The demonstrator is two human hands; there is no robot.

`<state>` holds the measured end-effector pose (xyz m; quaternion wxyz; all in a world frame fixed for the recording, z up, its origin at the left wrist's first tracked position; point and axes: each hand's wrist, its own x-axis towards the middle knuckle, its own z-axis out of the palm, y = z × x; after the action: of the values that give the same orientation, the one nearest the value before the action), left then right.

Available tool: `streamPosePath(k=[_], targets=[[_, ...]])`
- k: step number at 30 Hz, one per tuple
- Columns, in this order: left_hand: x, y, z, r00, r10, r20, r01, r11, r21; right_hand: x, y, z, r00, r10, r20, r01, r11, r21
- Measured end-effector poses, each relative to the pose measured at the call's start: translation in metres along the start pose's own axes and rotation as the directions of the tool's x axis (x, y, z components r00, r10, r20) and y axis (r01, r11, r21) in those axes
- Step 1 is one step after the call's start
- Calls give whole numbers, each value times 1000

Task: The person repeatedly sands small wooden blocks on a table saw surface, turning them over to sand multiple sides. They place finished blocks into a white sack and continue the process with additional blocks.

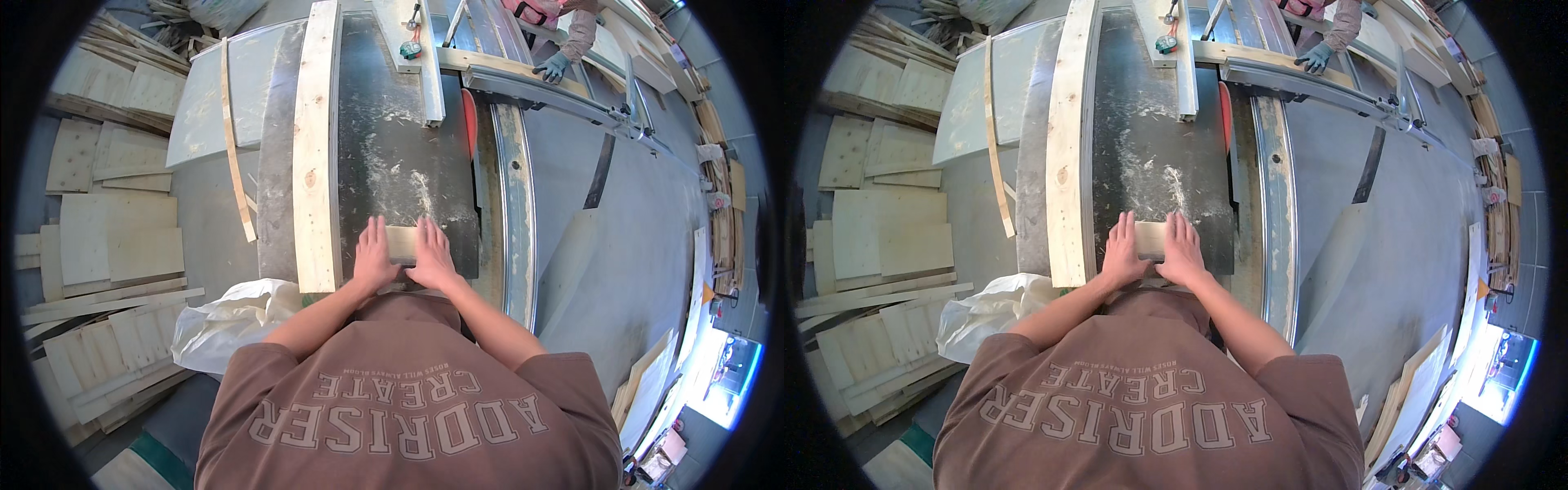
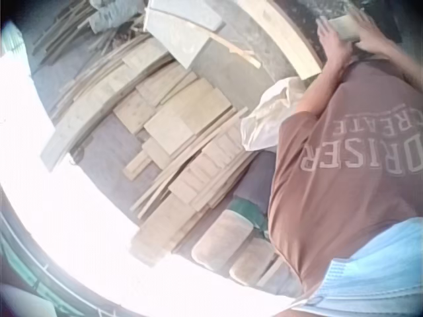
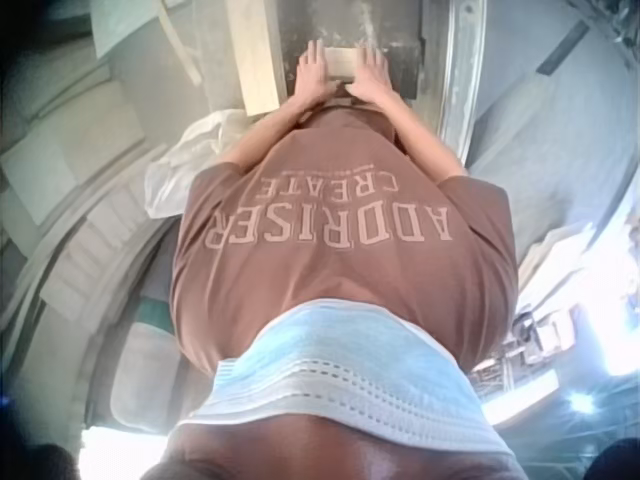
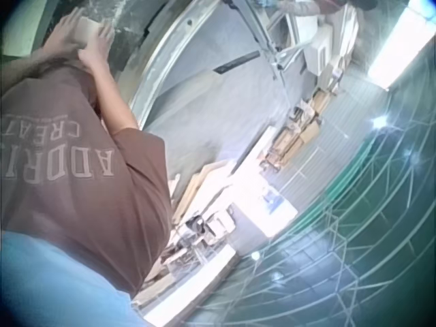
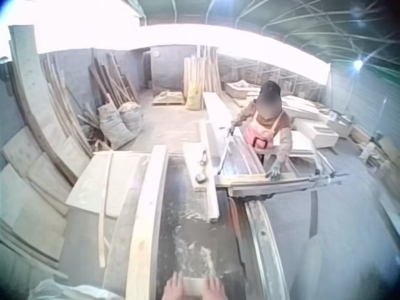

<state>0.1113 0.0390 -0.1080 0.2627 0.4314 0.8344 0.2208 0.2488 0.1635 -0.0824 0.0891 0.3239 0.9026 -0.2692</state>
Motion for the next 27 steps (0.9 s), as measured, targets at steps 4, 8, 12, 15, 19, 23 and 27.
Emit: streamPosePath(k=[4, 8, 12, 15, 19, 23, 27], targets=[[27, 8, -30, 925, 321, 204, -370, 881, 293, 18, 5, -6, 979, -193, 58, 201, 920, -337], [40, -8, -9, 907, 349, 234, -416, 825, 383, 29, 2, -4, 967, -240, 79, 250, 859, -447], [45, -14, 6, 917, 341, 205, -397, 817, 418, 34, 5, -9, 960, -263, 93, 277, 863, -422], [48, -10, 2, 911, 359, 202, -411, 816, 406, 35, 5, -13, 963, -248, 110, 271, 864, -424], [48, -3, -8, 894, 386, 228, -447, 805, 391, 34, 7, -6, 963, -262, 65, 263, 855, -447], [51, -9, -1, 900, 342, 269, -425, 824, 374, 33, 10, -1, 955, -295, 20, 269, 842, -468], [54, -7, -2, 889, 341, 306, -448, 790, 420, 35, 13, 5, 959, -284, 16, 258, 842, -474]])
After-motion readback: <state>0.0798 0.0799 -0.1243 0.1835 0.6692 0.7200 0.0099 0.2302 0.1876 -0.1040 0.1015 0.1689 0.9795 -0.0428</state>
